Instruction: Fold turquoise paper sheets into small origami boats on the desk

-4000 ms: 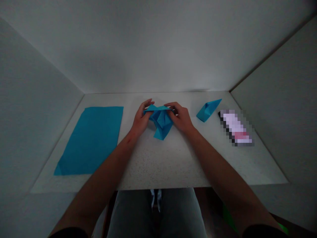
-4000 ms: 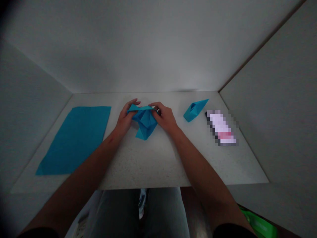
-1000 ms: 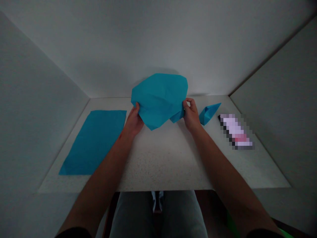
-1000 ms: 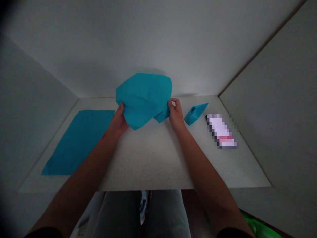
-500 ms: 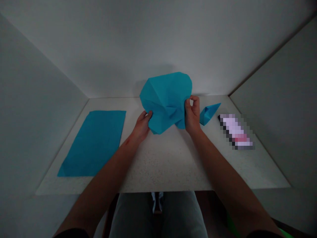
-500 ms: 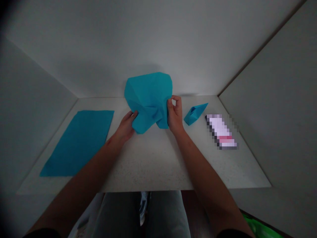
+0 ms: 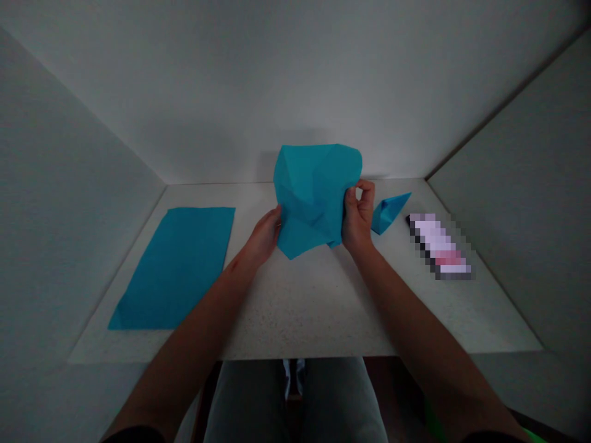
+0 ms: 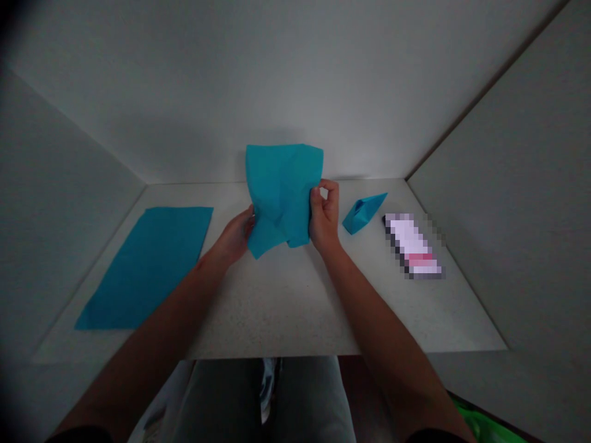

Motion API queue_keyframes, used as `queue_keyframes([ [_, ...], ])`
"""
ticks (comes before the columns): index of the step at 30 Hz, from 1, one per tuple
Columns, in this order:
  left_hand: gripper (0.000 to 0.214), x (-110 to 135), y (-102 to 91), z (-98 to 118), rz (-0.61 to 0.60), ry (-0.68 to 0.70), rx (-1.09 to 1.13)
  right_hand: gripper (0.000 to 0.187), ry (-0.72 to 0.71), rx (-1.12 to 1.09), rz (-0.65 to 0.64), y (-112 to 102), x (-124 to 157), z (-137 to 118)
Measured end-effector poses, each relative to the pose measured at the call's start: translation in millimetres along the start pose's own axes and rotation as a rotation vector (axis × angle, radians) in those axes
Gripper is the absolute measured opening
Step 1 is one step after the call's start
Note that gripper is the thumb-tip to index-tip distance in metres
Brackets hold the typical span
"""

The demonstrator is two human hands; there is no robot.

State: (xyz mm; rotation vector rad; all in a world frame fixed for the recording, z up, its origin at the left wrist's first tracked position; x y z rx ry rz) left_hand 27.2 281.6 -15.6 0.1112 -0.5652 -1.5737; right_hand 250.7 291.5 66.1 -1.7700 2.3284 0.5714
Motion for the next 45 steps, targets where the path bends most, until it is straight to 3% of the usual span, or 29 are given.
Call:
queue_keyframes([
  [5, 0.035, 13.4, 23.5, -21.4, -0.031, -0.057, 0.056, 0.056, 0.14, 0.059, -0.139, 23.3, 19.3, 15.0],
  [9, 0.038, 11.3, 22.0, -21.4, -0.024, 0.011, 0.088, 0.054, 0.156, 0.13, -0.155, 21.0, 16.0, 18.4],
  [16, 0.043, 9.2, -25.9, 33.3, 0.262, 0.403, -0.154, 0.059, 0.099, 0.184, 0.015, -22.8, -15.8, 19.9],
  [21, 0.031, 24.1, -40.8, 81.4, 0.37, 0.621, -0.403, 0.056, 0.071, 0.207, 0.056, -36.6, -22.0, 24.5],
  [26, 0.018, 60.4, -67.3, 116.0, 0.601, 0.685, -0.589, 0.052, 0.048, 0.261, 0.081, -33.9, -18.7, 24.8],
  [29, 0.012, 92.2, -93.9, 124.5, 0.724, 0.647, -0.722, 0.044, 0.05, 0.315, 0.008, -20.7, -13.0, 26.6],
  [33, 0.011, 145.1, -154.8, 120.4, 0.918, 0.551, -0.659, 0.036, 0.07, 0.361, -0.079, -9.2, -5.9, 35.8],
  [37, 0.02, 194.5, -210.6, 89.4, 1.041, 0.329, -0.323, 0.039, 0.113, 0.354, -0.118, -8.5, -5.9, 49.0],
  [41, 0.039, 232.0, -221.6, 72.3, 1.051, 0.374, -0.151, 0.042, 0.158, 0.34, -0.13, -8.2, -7.6, 55.3],
  [45, 0.039, 252.7, -219.5, 52.8, 1.055, 0.345, -0.052, 0.041, 0.172, 0.319, -0.145, -4.3, -6.2, 52.1],
])
Point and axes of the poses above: each hand's wrist, its own x-axis away from the middle knuckle, its own y-axis out of the palm, z = x × y, the point moved 9 cm from there along -x, towards the middle knuckle, and after that the axes turned 5 degrees about y, right-handed, at the moved point
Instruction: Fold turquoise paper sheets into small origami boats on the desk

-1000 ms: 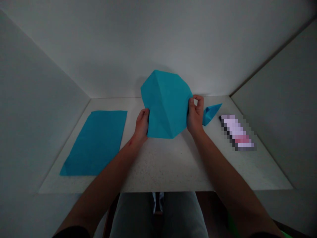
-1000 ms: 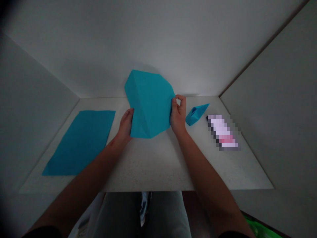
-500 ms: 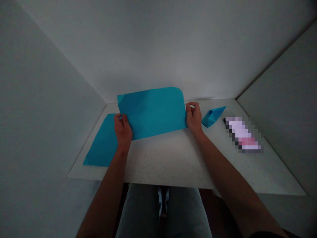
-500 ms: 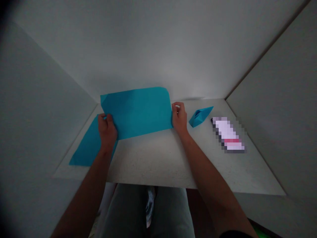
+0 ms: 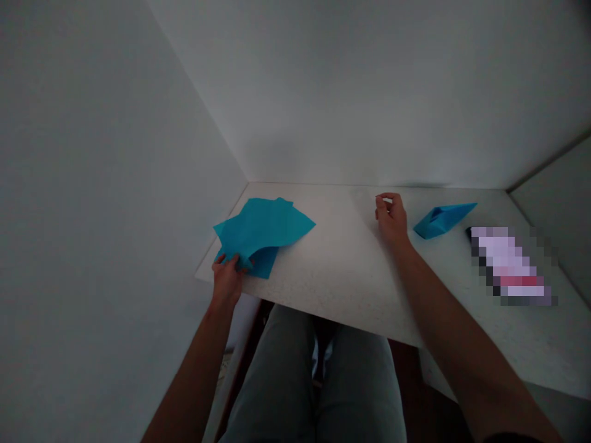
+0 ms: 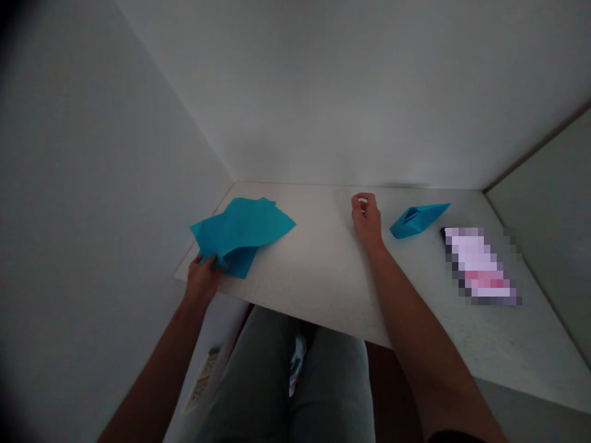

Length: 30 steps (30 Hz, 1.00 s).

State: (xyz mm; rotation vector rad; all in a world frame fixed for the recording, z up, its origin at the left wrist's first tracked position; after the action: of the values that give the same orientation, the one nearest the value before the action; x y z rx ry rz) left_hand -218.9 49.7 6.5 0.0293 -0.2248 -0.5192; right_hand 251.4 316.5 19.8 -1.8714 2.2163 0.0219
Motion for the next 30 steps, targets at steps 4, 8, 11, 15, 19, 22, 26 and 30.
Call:
queue_keyframes([
  [4, 0.05, 16.4, -14.4, -7.4, 0.002, -0.011, -0.009, 0.042, -0.013, -0.016, -0.006, 1.6, 0.7, -4.9],
  [8, 0.066, 30.8, -18.0, -5.0, -0.051, 0.064, -0.094, 0.046, -0.017, -0.017, 0.003, 0.9, -2.1, -4.1],
  [11, 0.069, 33.1, -12.5, -1.3, -0.048, 0.102, -0.075, 0.048, -0.016, 0.0, -0.004, 1.1, -4.8, -0.9],
  [15, 0.067, 34.5, -11.1, -4.7, 0.05, 0.099, -0.018, 0.047, -0.027, -0.005, -0.008, 0.2, -7.0, 1.6],
  [19, 0.07, 53.7, -20.1, -6.2, -0.009, 0.202, -0.13, 0.046, -0.031, -0.004, -0.014, 0.2, -6.7, 0.0],
  [22, 0.073, 67.7, -35.8, 12.3, -0.027, 0.414, -0.403, 0.045, -0.009, -0.002, -0.032, 2.2, -5.3, -1.3],
  [26, 0.043, 60.7, -21.3, 47.8, -0.147, 0.717, -0.657, 0.038, -0.021, 0.007, -0.046, 3.4, -3.6, -4.5],
  [30, 0.071, 35.1, 17.3, 46.9, -0.343, 0.767, -0.787, 0.034, -0.044, 0.041, -0.066, 3.5, -4.7, -1.9],
])
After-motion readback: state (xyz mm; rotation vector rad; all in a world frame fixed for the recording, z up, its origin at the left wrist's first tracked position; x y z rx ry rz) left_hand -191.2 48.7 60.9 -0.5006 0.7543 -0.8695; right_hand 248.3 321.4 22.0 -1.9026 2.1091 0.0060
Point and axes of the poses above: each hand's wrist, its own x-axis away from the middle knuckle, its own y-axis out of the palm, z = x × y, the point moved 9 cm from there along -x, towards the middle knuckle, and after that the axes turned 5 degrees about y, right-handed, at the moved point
